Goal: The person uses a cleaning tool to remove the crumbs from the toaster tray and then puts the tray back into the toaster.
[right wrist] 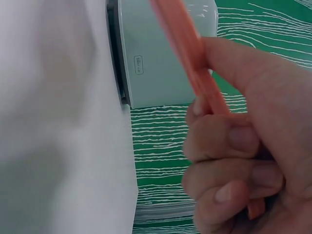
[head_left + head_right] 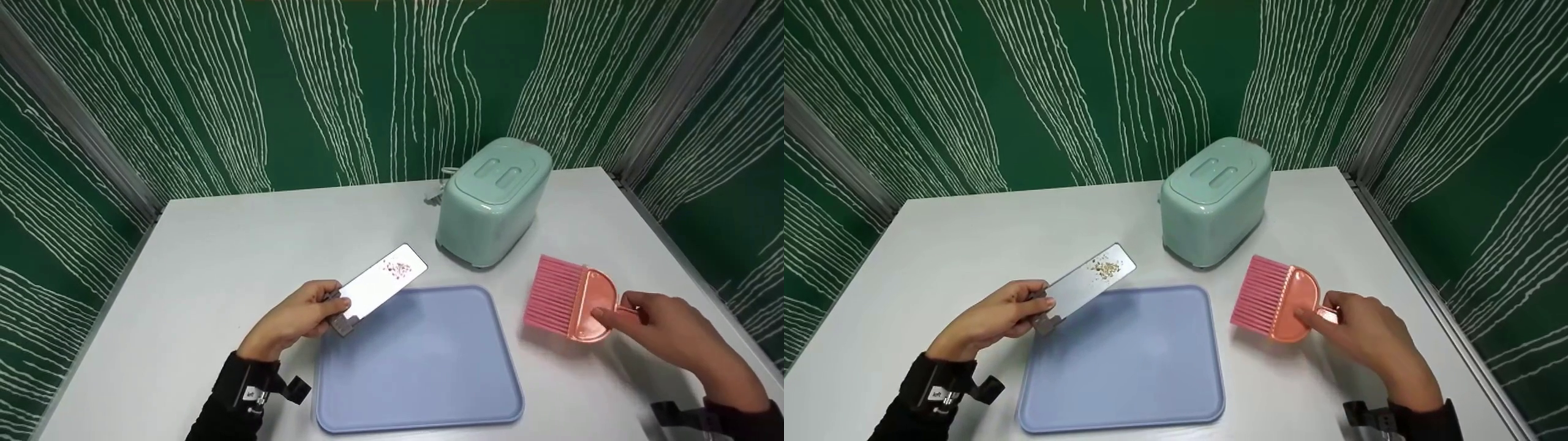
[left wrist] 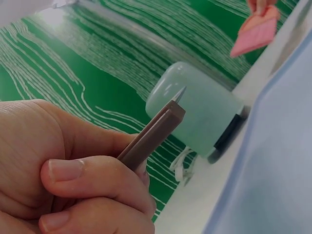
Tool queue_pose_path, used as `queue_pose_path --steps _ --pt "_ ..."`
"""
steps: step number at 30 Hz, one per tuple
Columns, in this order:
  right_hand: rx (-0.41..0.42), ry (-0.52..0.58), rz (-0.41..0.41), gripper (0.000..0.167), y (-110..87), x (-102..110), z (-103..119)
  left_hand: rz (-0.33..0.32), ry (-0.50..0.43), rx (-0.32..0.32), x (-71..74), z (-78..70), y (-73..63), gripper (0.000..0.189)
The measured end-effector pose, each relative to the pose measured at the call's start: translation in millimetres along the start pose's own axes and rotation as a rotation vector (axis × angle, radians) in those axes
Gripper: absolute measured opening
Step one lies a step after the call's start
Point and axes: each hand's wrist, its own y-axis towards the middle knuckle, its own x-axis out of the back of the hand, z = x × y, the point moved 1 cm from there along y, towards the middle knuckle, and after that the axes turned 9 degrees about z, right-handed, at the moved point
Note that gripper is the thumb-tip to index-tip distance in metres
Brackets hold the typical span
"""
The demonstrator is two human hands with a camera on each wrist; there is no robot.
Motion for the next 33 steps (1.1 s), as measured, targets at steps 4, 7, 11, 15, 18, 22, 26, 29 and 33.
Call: queue_pose_path --steps 4,7,11,15,18,22,26,29,33 --pt "0.001 0.035 -0.046 0.053 -1.7 3.2 8.3 0.001 0.001 0.0 0.2 -0.3 -0.6 0.016" --pt "0.036 0.06 -0.125 0.049 -4.0 3.7 15.5 0.004 0.003 0.0 0.7 -0.6 -0.6 0.015" --pt "0.109 0.074 -0.196 0.043 -7.2 5.3 29.2 0.009 0.004 0.0 0.9 -0.2 -0.4 0.014" --pt "0.177 0.08 -0.196 0.038 -8.1 9.4 50.2 0.016 0.001 -0.005 0.4 0.3 0.1 0.014" --pt "0.235 0.076 -0.208 0.037 -7.7 12.2 70.4 0.017 0.002 -0.005 -0.4 -0.1 0.3 0.015" --pt "0.33 0.055 -0.243 0.038 -4.1 13.3 99.4 0.015 0.004 -0.004 -0.9 -0.1 0.0 0.015" --pt "0.389 0.047 -0.276 0.039 3.1 10.3 125.8 0.019 0.019 -0.003 -1.6 -0.1 0.4 0.012" --pt "0.406 0.061 -0.292 0.04 10.0 4.8 144.2 0.022 0.032 -0.002 -2.3 -0.5 0.6 0.014" --pt "0.414 0.069 -0.294 0.042 19.3 -5.9 166.1 0.009 0.027 0.002 -3.5 -1.1 0.5 0.013"
